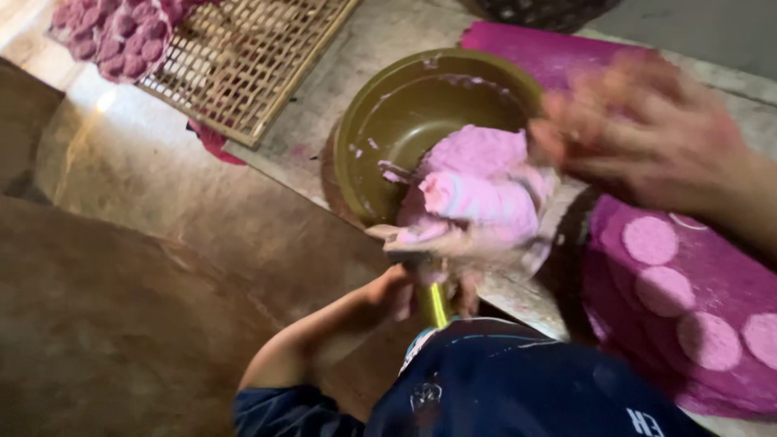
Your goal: The person scoops pink dough from a bowl and uses a wooden press to form circular pieces on a pink mat. The person repeatedly presses the dough and arranges the formed circles on the mat.
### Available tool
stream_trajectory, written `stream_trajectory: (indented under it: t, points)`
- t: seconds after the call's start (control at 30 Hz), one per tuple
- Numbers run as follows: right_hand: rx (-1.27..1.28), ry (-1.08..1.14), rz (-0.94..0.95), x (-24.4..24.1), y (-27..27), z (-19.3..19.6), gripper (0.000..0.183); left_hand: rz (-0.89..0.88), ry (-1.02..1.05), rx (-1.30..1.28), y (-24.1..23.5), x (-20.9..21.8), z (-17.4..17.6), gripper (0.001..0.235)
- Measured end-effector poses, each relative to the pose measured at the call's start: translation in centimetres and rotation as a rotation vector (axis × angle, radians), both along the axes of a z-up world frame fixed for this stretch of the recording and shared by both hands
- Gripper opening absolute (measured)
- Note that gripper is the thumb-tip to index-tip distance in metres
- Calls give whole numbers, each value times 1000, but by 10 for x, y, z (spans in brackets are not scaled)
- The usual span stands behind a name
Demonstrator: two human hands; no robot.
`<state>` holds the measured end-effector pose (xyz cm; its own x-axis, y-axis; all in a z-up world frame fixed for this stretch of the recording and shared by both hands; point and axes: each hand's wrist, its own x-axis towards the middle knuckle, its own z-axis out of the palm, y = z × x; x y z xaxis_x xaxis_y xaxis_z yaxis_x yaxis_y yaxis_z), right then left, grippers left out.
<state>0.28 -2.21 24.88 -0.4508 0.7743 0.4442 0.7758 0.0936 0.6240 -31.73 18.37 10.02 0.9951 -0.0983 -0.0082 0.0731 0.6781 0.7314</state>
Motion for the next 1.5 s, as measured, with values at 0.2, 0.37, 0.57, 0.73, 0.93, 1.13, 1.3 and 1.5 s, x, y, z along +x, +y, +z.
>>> stream_trajectory:
  t: [0.2, 0.37, 0.57, 0.73, 0.93, 1.13, 1.3, 1.5]
  points:
    - [-427, 954, -241, -57, 147, -106, 41, 912, -12, 606, 93, 29, -47, 23]
    - [-859, 889, -599, -72, 198, -216, 26, 1113, 72, 1008, 117, 48, -87, 28]
    - [-800, 922, -641, -43, 205, -222, 27, 1278, -64, 1038, 103, 59, -86, 57]
    - [-968, 810, -751, -42, 223, -183, 26, 1260, -25, 982, 101, 59, -76, 52]
    - [-1239, 545, -494, -77, 194, -164, 21, 1227, 2, 1089, 102, 56, -76, 43]
    - [-1174, 779, -422, -81, 135, -129, 46, 1254, 20, 994, 101, 61, -50, 48]
    - [-1190, 1016, -709, -47, 80, -65, 44, 1228, 45, 1343, 111, 67, -3, 56]
    - [-1074, 766, -960, -36, 75, 17, 40, 857, -240, 1553, 91, 69, 29, 57]
